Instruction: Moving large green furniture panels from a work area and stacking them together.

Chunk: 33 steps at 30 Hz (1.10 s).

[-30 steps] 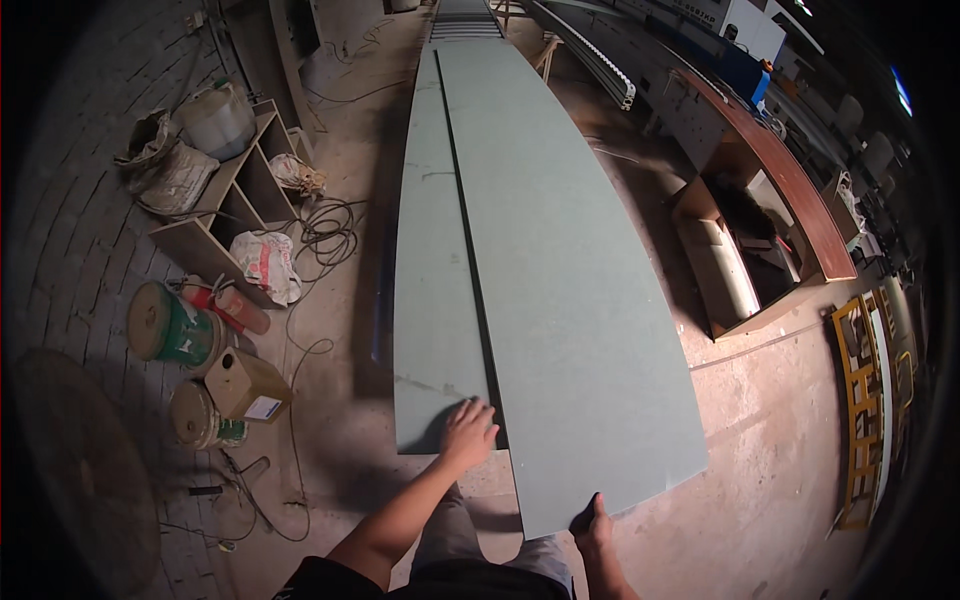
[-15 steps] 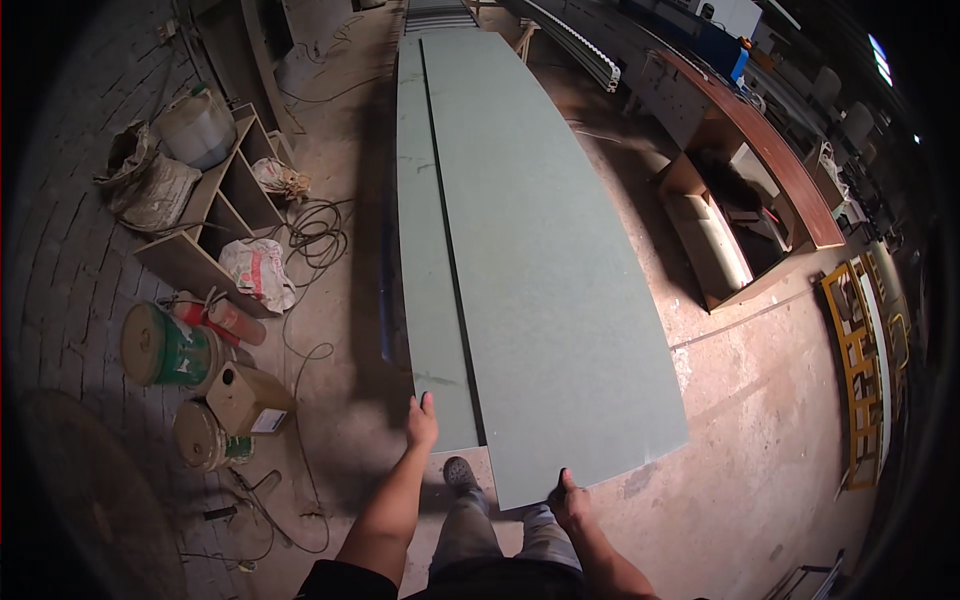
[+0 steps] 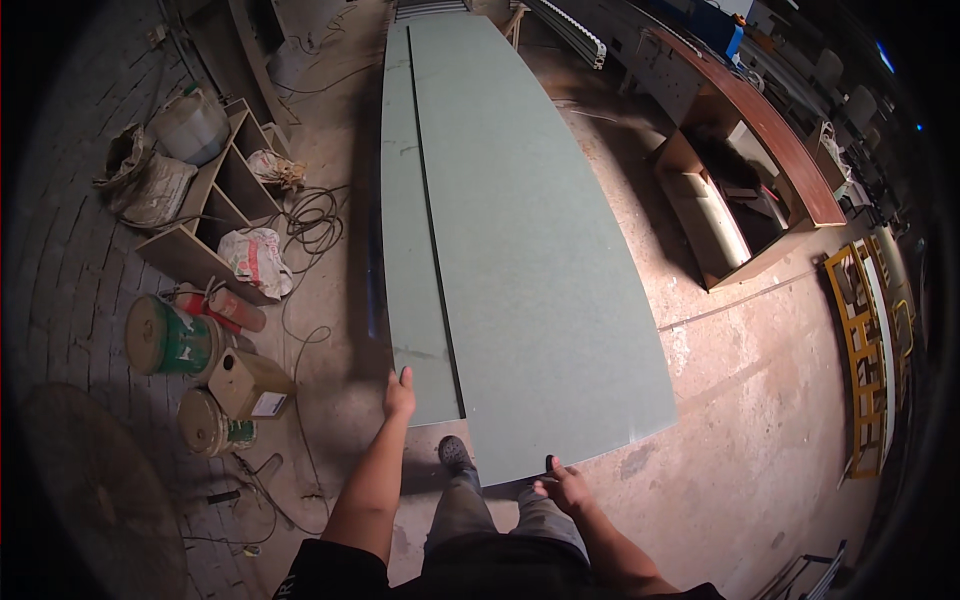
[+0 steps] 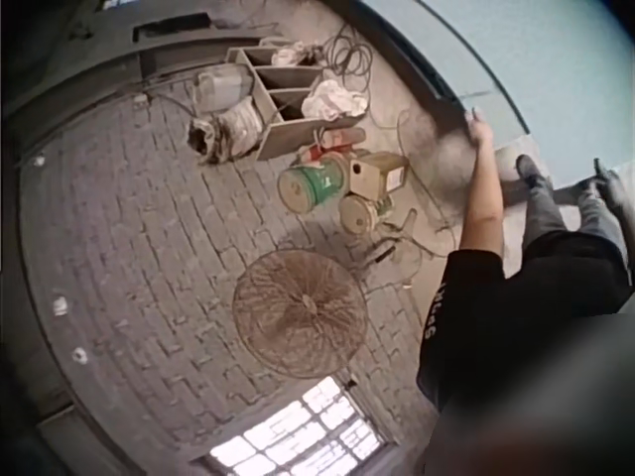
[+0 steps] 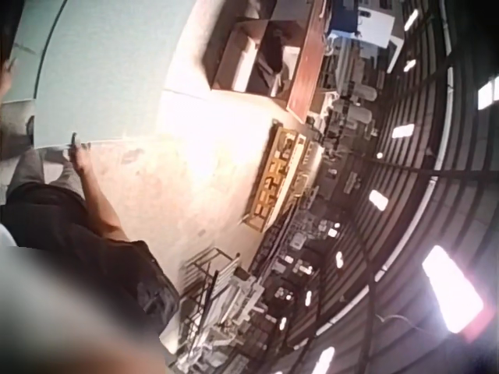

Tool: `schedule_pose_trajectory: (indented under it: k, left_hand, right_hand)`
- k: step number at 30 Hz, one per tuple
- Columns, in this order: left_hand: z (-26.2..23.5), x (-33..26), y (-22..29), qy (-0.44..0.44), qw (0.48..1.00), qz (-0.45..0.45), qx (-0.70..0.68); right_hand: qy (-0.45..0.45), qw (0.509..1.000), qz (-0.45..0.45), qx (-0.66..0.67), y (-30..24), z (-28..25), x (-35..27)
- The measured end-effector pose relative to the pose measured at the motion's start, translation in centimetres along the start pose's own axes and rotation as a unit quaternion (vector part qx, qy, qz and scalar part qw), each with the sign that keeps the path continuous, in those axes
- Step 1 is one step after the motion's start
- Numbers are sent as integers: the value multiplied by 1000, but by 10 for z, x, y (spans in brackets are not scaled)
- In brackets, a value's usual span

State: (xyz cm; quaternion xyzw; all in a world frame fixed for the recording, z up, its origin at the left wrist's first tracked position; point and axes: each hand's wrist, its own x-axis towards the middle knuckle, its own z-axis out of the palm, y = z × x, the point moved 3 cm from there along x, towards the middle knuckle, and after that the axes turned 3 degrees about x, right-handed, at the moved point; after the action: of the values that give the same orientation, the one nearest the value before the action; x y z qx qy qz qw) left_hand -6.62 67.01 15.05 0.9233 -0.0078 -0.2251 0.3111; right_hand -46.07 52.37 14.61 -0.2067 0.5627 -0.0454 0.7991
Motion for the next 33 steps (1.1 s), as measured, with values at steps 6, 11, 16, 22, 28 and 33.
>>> schedule_pose_trajectory:
  k: [6, 11, 16, 22, 28, 33]
  left_hand:
    - [-5, -62, -18, 187, 974, 70, 109]
    - [17, -156, 21, 169, 967, 164, 94]
    - [83, -175, 7, 19, 997, -40, -63]
    - [85, -170, -11, 116, 990, -80, -19]
    - [50, -203, -19, 76, 994, -68, -34]
    - [58, -267, -54, 102, 992, -79, 13]
  right_hand:
    - [305, 828, -309, -355, -92, -123, -30]
    - [368, 657, -460, -470, -205, -156, -41]
    - [226, 737, -352, -531, -256, -133, 15]
    - [217, 739, -341, -538, -262, -112, 14]
    - [216, 753, -368, -501, -222, -132, -12]
    - [222, 765, -325, -509, -209, -164, -32]
